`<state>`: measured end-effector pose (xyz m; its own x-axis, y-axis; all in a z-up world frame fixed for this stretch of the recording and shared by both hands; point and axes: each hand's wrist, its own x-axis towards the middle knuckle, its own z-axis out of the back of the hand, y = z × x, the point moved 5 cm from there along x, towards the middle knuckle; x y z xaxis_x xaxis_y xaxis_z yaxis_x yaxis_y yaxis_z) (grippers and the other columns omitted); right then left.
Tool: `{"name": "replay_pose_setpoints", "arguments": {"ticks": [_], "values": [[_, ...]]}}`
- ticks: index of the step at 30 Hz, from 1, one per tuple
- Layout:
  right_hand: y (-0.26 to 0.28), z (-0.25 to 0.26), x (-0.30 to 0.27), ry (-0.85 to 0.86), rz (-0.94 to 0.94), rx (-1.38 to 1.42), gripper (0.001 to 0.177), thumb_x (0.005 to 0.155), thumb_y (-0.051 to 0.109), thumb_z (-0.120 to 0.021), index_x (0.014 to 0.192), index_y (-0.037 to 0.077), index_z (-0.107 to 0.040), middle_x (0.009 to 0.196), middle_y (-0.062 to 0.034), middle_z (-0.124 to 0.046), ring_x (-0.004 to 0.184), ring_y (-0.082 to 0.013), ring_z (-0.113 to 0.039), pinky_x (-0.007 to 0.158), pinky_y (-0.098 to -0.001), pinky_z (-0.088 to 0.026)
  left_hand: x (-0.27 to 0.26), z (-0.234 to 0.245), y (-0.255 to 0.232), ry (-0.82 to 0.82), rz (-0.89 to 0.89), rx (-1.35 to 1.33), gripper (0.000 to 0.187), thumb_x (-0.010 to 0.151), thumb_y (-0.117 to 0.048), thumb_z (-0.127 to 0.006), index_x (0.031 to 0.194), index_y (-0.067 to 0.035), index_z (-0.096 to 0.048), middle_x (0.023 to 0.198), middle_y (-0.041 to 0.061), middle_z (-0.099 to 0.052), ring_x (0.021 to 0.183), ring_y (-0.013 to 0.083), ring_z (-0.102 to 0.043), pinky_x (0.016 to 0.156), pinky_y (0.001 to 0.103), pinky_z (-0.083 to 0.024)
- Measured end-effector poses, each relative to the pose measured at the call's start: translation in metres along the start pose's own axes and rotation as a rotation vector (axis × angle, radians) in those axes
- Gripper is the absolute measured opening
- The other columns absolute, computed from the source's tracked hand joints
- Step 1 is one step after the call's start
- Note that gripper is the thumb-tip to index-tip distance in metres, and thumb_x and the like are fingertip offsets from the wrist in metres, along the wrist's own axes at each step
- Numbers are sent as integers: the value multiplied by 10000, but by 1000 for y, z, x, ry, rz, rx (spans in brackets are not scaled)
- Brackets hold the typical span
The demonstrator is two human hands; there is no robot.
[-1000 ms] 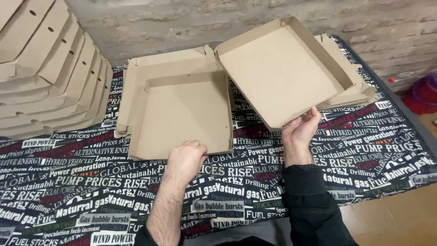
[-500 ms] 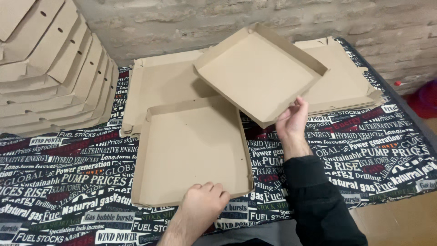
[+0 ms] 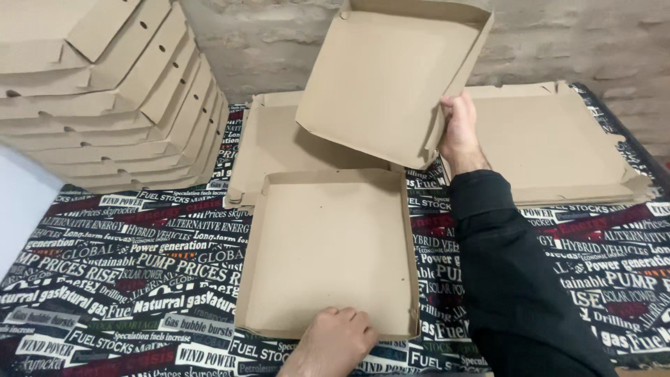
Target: The person assembles cardboard pizza boxes by hand, folding the pre-scored sides and tabs and stacking the finished boxes on a pile.
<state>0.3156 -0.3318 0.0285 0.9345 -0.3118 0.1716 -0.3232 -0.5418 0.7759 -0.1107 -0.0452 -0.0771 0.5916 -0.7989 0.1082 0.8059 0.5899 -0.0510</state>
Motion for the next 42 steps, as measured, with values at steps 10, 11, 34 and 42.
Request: {"name": "replay_pose_setpoints", "arguments": {"ticks": [10, 11, 34, 42], "values": [[-32, 38, -7, -148, -65, -224, 314, 932, 140, -795, 1222, 95, -682, 1140, -77, -810, 977, -227, -794, 831, -375, -665, -6, -9, 5, -228, -80, 11, 78, 806, -175, -792, 840, -173, -722, 834, 53, -653, 697, 273, -638, 532, 416, -443], [-32, 39, -5, -84, -1, -235, 239, 1009, 223, -800, 1164, 123, -647, 1140, -73, -810, 965, -191, -790, 837, -337, -665, -5, -10, 5, -137, -68, -46, 74, 922, -201, -764, 893, -134, -748, 869, 93, -674, 719, 299, -662, 540, 432, -474], [-73, -85, 13, 282, -38, -1170, 946, 1072, 262, -797, 1780, 24, -217, 1763, -224, -497, 1599, -367, -526, 1335, -472, -399, -11, -31, 3, -508, -45, 241, 84, 968, -161, -644, 964, -245, -641, 889, -25, -634, 722, 163, -593, 547, 295, -466], [-69, -75, 7, 360, -58, -1215, 594, 989, 286, -806, 1538, 106, -672, 1478, -90, -734, 1170, -215, -755, 974, -371, -623, -12, -11, 3, -264, -74, 69, 94, 1124, -263, -756, 1081, -182, -738, 1006, 80, -762, 823, 281, -708, 570, 380, -532]]}}
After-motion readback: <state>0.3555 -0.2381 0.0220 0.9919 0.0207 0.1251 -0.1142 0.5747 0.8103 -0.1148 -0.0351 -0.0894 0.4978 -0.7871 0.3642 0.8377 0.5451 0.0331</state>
